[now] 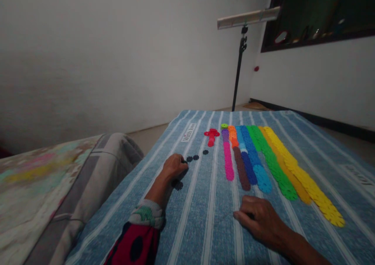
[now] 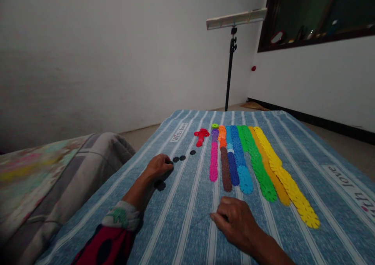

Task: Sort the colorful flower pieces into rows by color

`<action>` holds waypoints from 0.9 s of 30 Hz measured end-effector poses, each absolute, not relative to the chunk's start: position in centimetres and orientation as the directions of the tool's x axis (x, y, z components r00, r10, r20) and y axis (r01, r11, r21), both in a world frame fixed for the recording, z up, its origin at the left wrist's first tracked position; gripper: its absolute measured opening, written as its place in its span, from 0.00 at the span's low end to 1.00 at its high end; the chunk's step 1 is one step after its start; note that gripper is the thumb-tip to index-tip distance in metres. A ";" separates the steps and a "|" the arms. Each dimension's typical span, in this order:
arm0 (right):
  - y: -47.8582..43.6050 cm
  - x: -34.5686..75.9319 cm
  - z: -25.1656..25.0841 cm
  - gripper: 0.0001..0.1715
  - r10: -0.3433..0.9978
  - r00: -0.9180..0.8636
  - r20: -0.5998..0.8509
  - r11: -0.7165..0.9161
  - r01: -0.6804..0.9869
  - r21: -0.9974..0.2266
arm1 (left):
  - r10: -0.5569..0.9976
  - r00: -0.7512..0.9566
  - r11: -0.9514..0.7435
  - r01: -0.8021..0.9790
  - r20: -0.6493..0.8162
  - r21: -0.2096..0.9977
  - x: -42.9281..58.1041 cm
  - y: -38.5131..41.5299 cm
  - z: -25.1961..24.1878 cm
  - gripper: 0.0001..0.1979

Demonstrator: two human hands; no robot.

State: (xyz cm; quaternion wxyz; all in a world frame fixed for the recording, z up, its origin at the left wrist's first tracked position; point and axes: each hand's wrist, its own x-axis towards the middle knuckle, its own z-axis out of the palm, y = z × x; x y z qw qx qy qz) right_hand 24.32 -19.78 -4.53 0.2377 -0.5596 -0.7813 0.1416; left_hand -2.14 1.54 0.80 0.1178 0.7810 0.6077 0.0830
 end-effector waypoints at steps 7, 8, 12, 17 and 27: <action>-19.9 24.5 -5.5 0.24 0.932 -0.275 0.236 0.358 0.800 -0.482 | 0.960 0.280 -0.269 0.919 0.002 0.288 -2.0 1.2 1.3 0.08; -19.9 24.5 -5.6 0.24 0.931 -0.273 0.245 0.361 0.797 -0.485 | 0.961 0.278 -0.266 0.917 0.001 0.298 -1.8 1.2 1.3 0.08; -19.9 24.5 -5.7 0.24 0.921 -0.274 0.277 0.381 0.781 -0.494 | 0.958 0.284 -0.279 0.912 0.027 0.300 -1.1 2.0 1.0 0.08; -19.9 24.5 -5.8 0.24 0.917 -0.276 0.288 0.390 0.776 -0.496 | 0.947 0.319 -0.320 0.912 0.049 0.257 -0.4 2.8 0.8 0.08; -19.8 24.6 -6.0 0.25 0.907 -0.294 0.301 0.412 0.765 -0.495 | 0.927 0.363 -0.327 0.905 -0.092 0.273 -0.3 3.3 1.5 0.07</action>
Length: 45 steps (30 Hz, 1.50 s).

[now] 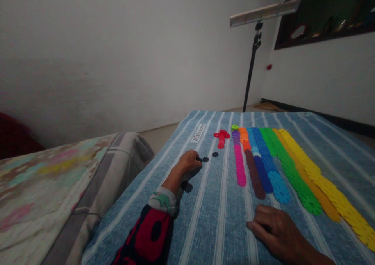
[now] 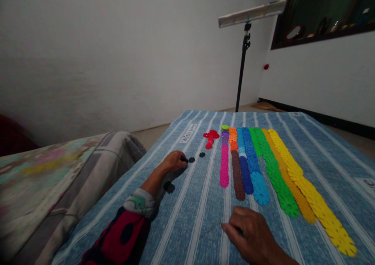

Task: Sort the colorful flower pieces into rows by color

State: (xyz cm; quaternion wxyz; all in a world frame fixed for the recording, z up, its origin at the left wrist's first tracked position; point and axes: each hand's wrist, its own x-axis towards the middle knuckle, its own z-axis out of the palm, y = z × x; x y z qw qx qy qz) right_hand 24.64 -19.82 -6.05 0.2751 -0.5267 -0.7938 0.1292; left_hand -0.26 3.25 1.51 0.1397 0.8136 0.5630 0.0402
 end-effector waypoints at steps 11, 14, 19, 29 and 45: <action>-19.9 24.6 -6.0 0.26 0.911 -0.282 0.300 0.400 0.782 -0.478 | 0.951 0.309 -0.291 0.903 -0.009 0.316 -0.7 2.8 0.6 0.07; -19.8 24.7 -6.0 0.26 0.909 -0.287 0.301 0.403 0.784 -0.471 | 0.947 0.319 -0.307 0.894 0.018 0.325 -0.8 2.8 0.4 0.07; -19.8 24.7 -5.9 0.25 0.914 -0.299 0.275 0.399 0.789 -0.467 | 0.943 0.326 -0.328 0.889 0.063 0.320 -0.3 2.7 0.3 0.09; -19.7 24.6 -5.8 0.25 0.909 -0.298 0.293 0.406 0.793 -0.454 | 0.915 0.402 -0.399 0.890 0.036 0.220 1.5 2.8 -0.2 0.13; -19.6 24.6 -5.8 0.25 0.918 -0.298 0.263 0.393 0.775 -0.494 | 0.918 0.396 -0.391 0.889 0.030 0.238 1.8 2.5 0.2 0.14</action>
